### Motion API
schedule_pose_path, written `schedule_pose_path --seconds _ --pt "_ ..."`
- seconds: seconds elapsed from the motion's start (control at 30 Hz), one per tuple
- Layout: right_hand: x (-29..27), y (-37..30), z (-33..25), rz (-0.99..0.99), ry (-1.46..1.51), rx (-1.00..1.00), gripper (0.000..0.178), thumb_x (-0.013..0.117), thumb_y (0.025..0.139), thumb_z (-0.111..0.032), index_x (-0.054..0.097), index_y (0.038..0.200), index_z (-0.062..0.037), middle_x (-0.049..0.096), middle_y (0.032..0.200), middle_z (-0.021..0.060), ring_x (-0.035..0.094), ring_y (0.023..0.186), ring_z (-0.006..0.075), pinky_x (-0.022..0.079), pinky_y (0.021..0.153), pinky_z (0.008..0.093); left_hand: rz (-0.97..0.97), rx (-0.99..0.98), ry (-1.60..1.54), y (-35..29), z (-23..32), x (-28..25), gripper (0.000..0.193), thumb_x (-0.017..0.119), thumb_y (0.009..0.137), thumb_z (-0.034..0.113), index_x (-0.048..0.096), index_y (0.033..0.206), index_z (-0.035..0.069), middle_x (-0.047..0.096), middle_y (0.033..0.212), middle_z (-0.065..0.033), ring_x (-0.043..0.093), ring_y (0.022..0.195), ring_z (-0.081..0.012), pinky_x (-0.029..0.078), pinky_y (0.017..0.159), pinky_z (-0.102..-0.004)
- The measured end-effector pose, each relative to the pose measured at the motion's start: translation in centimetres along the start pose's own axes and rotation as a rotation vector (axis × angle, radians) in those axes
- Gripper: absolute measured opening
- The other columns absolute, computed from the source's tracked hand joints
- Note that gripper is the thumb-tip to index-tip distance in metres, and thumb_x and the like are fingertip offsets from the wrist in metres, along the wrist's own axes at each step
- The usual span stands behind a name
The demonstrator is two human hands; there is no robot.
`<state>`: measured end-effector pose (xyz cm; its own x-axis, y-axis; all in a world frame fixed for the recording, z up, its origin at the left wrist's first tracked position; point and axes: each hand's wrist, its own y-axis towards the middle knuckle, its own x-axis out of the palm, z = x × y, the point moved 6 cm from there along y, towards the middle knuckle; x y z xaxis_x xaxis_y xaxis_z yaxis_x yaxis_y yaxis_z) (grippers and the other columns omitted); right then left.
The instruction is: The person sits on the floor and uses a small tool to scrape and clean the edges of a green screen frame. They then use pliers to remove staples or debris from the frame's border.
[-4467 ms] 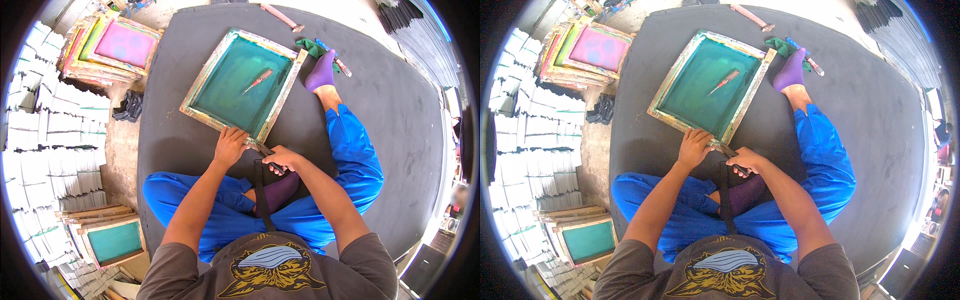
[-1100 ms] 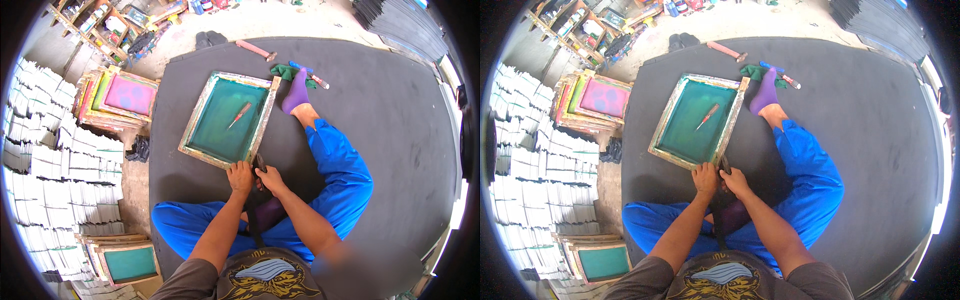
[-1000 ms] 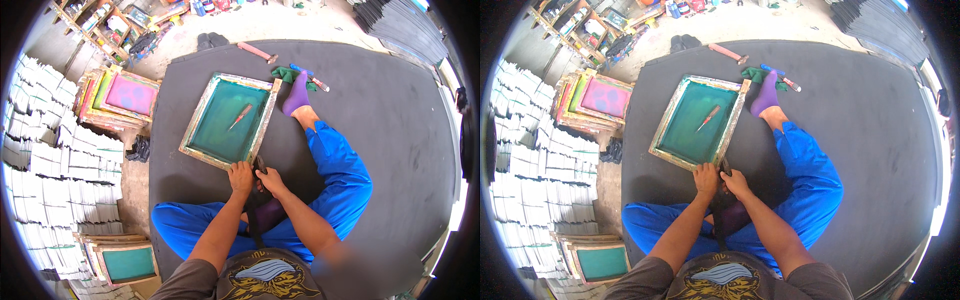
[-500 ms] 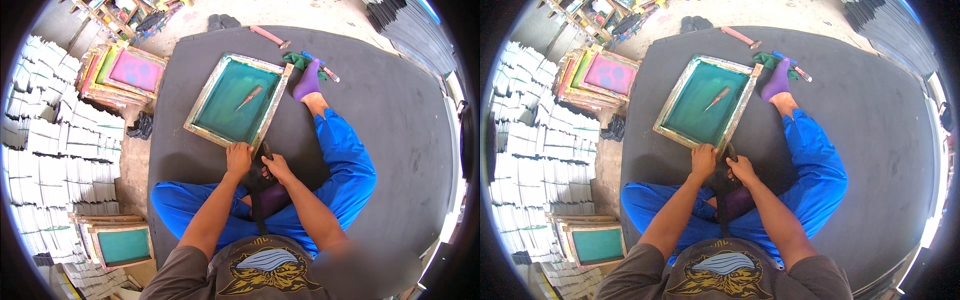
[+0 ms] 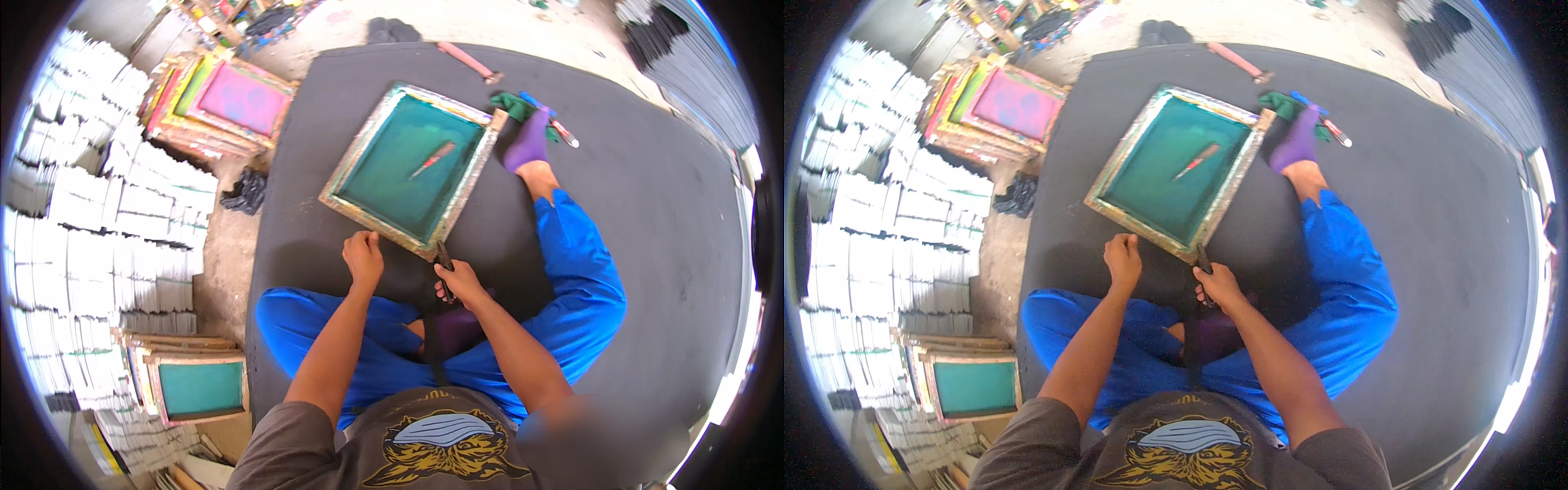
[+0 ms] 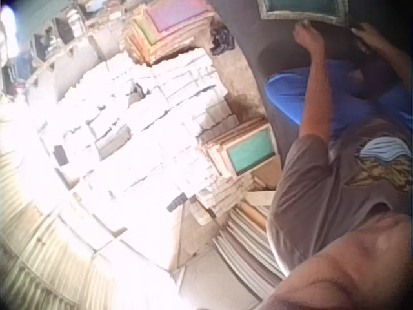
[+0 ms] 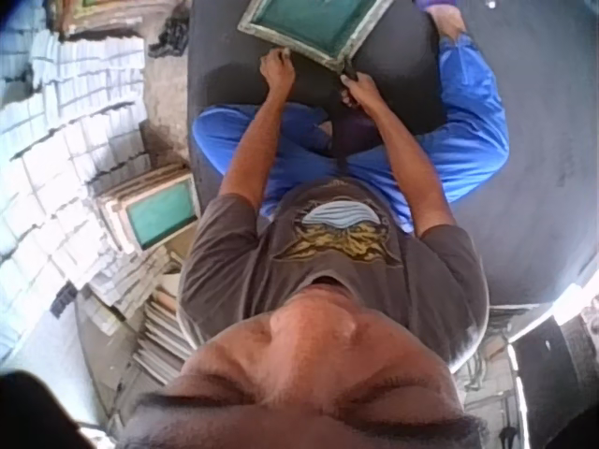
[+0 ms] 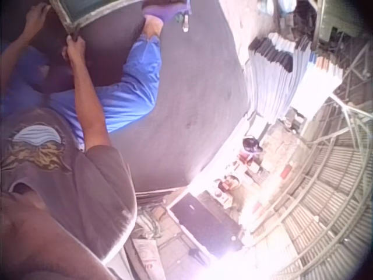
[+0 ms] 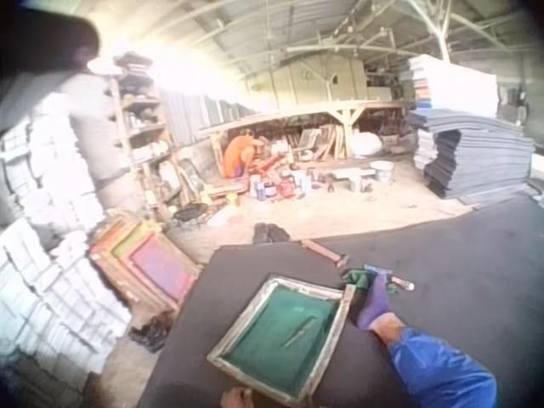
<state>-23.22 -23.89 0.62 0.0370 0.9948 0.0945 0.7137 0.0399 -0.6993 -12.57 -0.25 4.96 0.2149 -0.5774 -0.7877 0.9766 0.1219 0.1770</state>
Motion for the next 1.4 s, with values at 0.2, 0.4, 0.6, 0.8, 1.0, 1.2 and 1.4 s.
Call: schedule_pose_path --seconds 0.2,0.4,0.6,0.8,1.0,1.2,1.4 --pt "3.6 -0.2 -1.2 -0.128 -0.059 0.03 0.033 0.065 0.105 -0.032 0.06 0.108 0.0004 0.069 0.082 0.0094 0.069 0.064 0.017 0.051 0.052 0.0332 0.149 -0.475 0.077 5.7 -9.4 -6.1 0.028 0.062 0.104 0.03 0.073 0.1 0.004 0.075 0.097 -0.0203 0.069 0.093 -0.0446 0.053 0.083 -0.0557" --pt "2.5 0.5 1.2 -0.118 -0.075 0.099 0.036 0.065 0.105 -0.034 0.058 0.111 0.0004 0.069 0.084 0.0087 0.069 0.065 0.0168 0.047 0.046 0.031 0.068 -0.007 0.161 4.4 -7.1 -4.3 0.019 0.075 0.093 0.027 0.076 0.098 0.009 0.074 0.107 -0.0136 0.066 0.105 -0.039 0.052 0.091 -0.05" --pt "1.8 0.2 1.3 -0.123 -0.037 0.197 0.035 0.063 0.106 -0.037 0.06 0.118 -0.0035 0.072 0.091 0.0094 0.073 0.073 0.0182 0.057 0.056 0.0334 -0.146 0.689 -0.005 -0.3 4.0 0.0 0.027 0.079 0.086 0.025 0.074 0.11 0.014 0.068 0.12 -0.0069 0.06 0.121 -0.0311 0.043 0.108 -0.0512" --pt "1.9 0.1 1.6 -0.129 0.004 0.211 0.036 0.062 0.106 -0.038 0.06 0.119 -0.0043 0.072 0.091 0.0096 0.073 0.073 0.018 0.058 0.057 0.0335 -0.276 0.874 0.025 -2.7 5.9 3.9 0.026 0.076 0.088 0.02 0.072 0.113 0.014 0.068 0.121 -0.0035 0.061 0.122 -0.0271 0.042 0.113 -0.0519" --pt "1.5 0.1 2.2 -0.146 0.015 0.195 0.036 0.063 0.106 -0.038 0.06 0.118 -0.004 0.072 0.09 0.0093 0.073 0.073 0.0179 0.057 0.057 0.0333 -0.28 0.917 0.135 -2.5 6.0 5.1 0.021 0.074 0.088 0.019 0.072 0.109 0.015 0.066 0.12 -0.0016 0.06 0.121 -0.0251 0.041 0.114 -0.0515" --pt "2.2 -0.3 1.2 -0.141 0.051 0.153 0.033 0.063 0.105 -0.035 0.058 0.108 -0.0023 0.068 0.083 0.0096 0.069 0.063 0.018 0.05 0.046 0.0329 -0.463 0.892 0.157 -1.2 6.2 5.4 0.021 0.072 0.089 0.018 0.073 0.109 0.016 0.066 0.118 -0.0014 0.059 0.123 -0.0256 0.038 0.118 -0.0505" --pt "3.0 -0.4 0.1 -0.083 0.031 0.182 0.035 0.063 0.105 -0.033 0.057 0.105 0.0013 0.065 0.077 0.0098 0.067 0.058 0.0212 0.048 0.043 0.0337 -0.394 0.941 0.222 -1.4 4.6 4.7 0.031 0.072 0.089 0.019 0.072 0.121 0.016 0.067 0.127 -0.0015 0.057 0.129 -0.0246 0.035 0.12 -0.0499"
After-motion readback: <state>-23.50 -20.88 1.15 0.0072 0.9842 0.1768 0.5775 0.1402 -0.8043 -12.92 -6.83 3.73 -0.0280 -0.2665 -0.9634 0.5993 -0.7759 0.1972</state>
